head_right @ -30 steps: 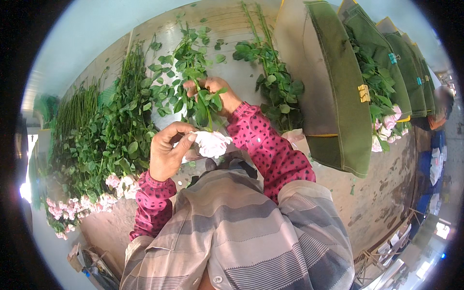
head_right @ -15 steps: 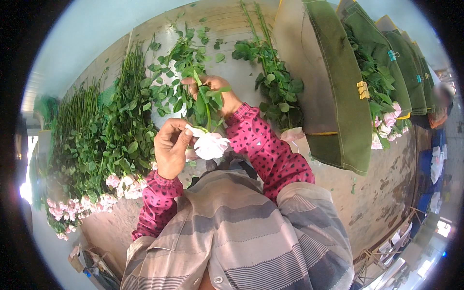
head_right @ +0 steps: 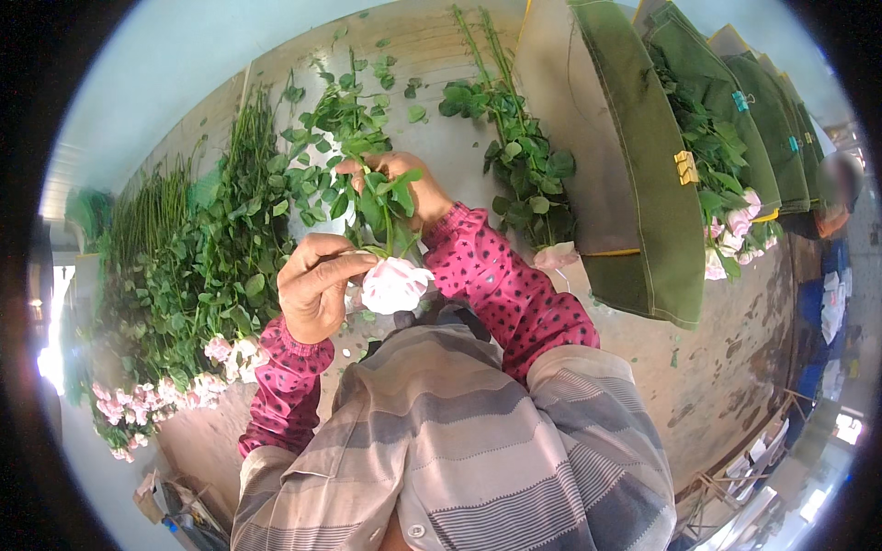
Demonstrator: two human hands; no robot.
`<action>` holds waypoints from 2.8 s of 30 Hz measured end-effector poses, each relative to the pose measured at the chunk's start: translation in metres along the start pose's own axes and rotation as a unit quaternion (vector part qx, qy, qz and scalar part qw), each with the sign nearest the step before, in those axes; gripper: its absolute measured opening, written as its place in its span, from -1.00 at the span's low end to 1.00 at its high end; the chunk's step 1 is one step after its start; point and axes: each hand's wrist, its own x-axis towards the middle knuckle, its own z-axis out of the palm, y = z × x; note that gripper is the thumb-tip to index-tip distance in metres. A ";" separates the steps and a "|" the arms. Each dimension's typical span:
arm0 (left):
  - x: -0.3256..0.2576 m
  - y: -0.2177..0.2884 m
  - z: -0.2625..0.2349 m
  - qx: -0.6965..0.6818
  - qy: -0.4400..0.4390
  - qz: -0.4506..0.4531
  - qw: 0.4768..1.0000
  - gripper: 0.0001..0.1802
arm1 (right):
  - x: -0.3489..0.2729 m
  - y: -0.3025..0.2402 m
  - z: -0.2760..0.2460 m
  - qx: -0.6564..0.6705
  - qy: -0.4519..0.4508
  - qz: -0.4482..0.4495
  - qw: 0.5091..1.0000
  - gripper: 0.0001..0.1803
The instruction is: The person arranges pink roses and green leafy stems on a table, repeatedly picking up, inspecting, and placing them into bundles. The person handles the flowers by hand, adjusting their positions and occasionally removing leaves.
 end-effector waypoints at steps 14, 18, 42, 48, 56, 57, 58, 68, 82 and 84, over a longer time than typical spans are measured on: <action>0.015 0.010 0.002 0.045 -0.056 -0.006 0.997 -0.73 | -0.007 0.007 0.018 0.052 -0.038 -0.022 0.998 -0.57; 0.015 0.013 0.010 -0.024 -0.062 -0.102 0.993 -0.78 | -0.006 0.006 0.022 -0.031 -0.009 -0.050 0.998 -0.60; 0.017 0.004 0.035 -0.190 0.141 -0.086 0.968 -0.81 | 0.022 -0.016 0.029 0.184 -0.116 -0.064 0.974 -0.51; 0.051 0.016 -0.036 0.212 -0.112 0.168 0.956 -0.78 | 0.016 -0.031 0.074 -0.152 0.104 -0.056 0.981 -0.60; 0.072 0.017 -0.037 0.045 -0.227 0.017 0.973 -0.90 | 0.020 0.003 0.065 -0.312 0.089 -0.134 0.936 -0.70; 0.072 0.013 -0.033 0.019 -0.206 -0.006 0.978 -0.91 | 0.016 0.008 0.064 -0.322 0.072 -0.178 0.927 -0.70; 0.071 0.012 -0.031 -0.007 -0.185 -0.029 0.982 -0.92 | 0.020 0.010 0.055 -0.327 0.059 -0.184 0.925 -0.70; 0.047 0.021 -0.056 0.034 0.006 -0.109 0.993 -0.93 | 0.017 -0.017 0.036 -0.271 0.197 -0.055 0.941 -0.62; -0.286 -0.021 -0.114 0.277 -0.384 -0.522 0.710 -0.83 | 0.027 -0.065 0.017 -0.365 0.313 -0.201 0.854 -0.71; -0.272 -0.031 -0.114 0.275 -0.286 -0.431 0.811 -0.83 | 0.035 -0.062 0.014 -0.446 0.320 -0.210 0.809 -0.68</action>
